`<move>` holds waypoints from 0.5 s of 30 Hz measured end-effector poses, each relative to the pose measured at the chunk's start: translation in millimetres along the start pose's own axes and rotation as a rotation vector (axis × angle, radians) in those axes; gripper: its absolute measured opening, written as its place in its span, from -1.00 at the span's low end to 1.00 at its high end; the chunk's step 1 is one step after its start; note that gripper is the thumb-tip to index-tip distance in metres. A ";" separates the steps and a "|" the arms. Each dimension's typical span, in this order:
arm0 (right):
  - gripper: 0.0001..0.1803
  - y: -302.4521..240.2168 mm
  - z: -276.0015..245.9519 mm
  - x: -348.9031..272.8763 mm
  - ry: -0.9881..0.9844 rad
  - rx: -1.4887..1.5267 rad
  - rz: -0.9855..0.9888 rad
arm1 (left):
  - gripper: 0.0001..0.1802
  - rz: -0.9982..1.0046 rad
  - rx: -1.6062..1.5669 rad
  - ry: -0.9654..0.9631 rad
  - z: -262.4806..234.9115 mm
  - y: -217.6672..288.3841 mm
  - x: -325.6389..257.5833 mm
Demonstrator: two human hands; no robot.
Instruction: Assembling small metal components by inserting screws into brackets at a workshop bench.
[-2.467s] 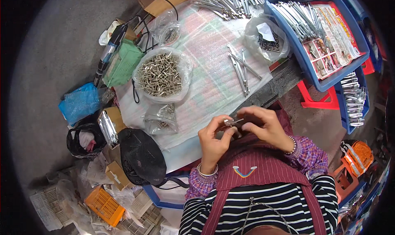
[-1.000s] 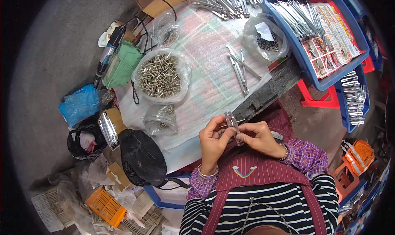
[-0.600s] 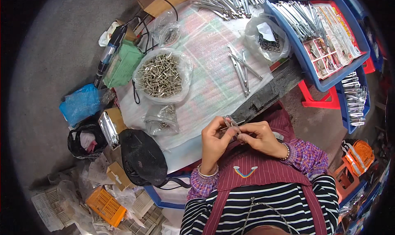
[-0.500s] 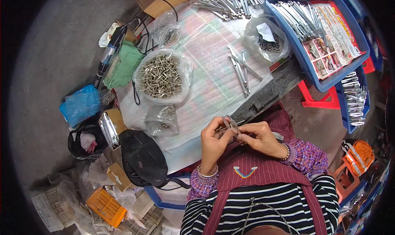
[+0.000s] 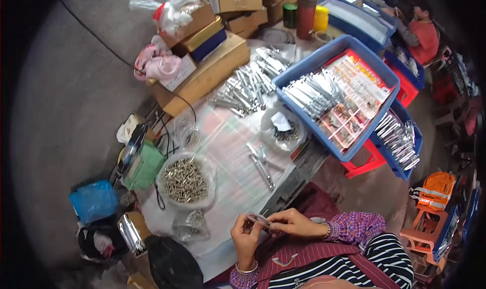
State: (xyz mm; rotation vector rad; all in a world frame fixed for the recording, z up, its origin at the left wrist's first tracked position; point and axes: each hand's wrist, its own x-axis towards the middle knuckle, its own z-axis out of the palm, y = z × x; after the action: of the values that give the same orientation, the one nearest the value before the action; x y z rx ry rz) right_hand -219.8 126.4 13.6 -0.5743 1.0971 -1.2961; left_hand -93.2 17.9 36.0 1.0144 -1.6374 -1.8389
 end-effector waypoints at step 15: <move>-0.52 -233.3 -192.4 103.6 0.477 -0.523 -0.298 | -0.74 0.209 0.266 0.417 -38.8 -66.8 -22.1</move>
State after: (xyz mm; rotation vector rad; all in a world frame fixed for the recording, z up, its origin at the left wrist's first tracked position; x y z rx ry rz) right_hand -507.6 17.1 99.6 -0.8655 1.8279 -1.4457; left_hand -41.2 22.0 -24.9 1.1909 -1.6742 -1.1990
